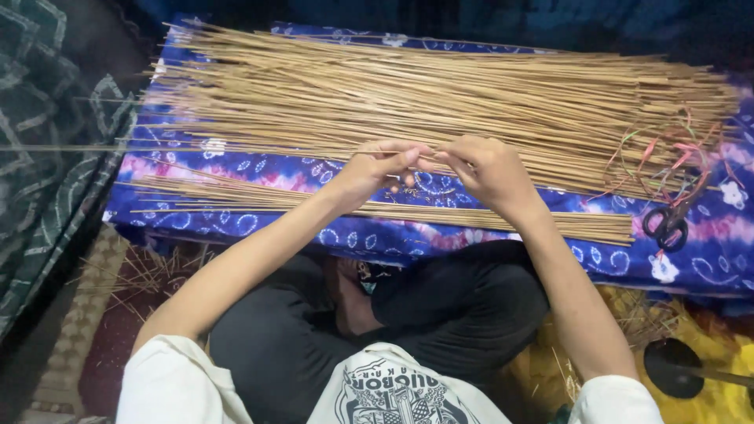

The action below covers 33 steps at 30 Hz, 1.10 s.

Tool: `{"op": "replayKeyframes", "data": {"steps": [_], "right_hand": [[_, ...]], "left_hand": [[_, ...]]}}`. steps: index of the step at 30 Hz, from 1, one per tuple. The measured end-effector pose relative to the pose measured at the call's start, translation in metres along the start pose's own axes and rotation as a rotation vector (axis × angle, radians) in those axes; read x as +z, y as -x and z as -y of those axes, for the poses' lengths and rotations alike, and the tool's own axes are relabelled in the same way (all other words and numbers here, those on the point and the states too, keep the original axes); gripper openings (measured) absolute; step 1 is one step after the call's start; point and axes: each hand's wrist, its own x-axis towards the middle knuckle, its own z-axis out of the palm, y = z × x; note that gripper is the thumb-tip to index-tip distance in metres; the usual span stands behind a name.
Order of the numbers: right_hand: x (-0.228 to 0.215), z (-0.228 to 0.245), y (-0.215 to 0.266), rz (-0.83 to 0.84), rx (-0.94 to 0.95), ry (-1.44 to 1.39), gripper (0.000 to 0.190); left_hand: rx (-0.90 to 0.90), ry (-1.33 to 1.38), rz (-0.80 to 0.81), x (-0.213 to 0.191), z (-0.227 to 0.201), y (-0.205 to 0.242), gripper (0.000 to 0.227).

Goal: Weaving thin bamboo sticks through a series of strings to create a mat or screen.

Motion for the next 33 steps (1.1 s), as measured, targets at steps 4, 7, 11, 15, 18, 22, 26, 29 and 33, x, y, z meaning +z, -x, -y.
{"op": "replayKeyframes", "data": {"steps": [4,7,11,15,18,22,26,29,33], "right_hand": [[-0.013,0.010,-0.002,0.049,0.046,-0.139,0.013],[-0.016,-0.011,0.006,-0.026,0.206,-0.245,0.015],[-0.015,0.007,-0.003,-0.119,0.254,-0.308,0.019],[-0.012,0.009,0.000,-0.075,0.316,-0.447,0.011],[-0.009,-0.015,0.006,-0.344,0.404,-0.544,0.022],[-0.008,0.005,-0.001,-0.263,0.314,-0.450,0.010],[-0.009,0.006,0.000,-0.190,0.342,-0.434,0.008],[-0.014,0.004,0.003,-0.291,0.411,-0.499,0.017],[-0.002,0.019,-0.001,-0.127,0.283,-0.515,0.024]], "left_hand": [[-0.004,-0.023,0.023,0.005,-0.009,0.004,0.035],[0.032,0.009,-0.038,-0.008,-0.009,-0.003,0.042],[-0.009,0.027,-0.031,-0.006,-0.003,-0.004,0.042],[-0.004,0.020,0.004,-0.002,-0.008,-0.002,0.043],[0.024,0.091,-0.034,-0.016,0.002,-0.008,0.042],[0.005,0.099,-0.022,-0.010,-0.003,-0.005,0.043],[0.014,0.104,0.028,-0.012,-0.006,-0.005,0.044],[0.038,0.155,0.074,-0.017,-0.008,-0.002,0.041],[-0.020,0.042,0.132,-0.014,-0.003,0.000,0.050]]}}
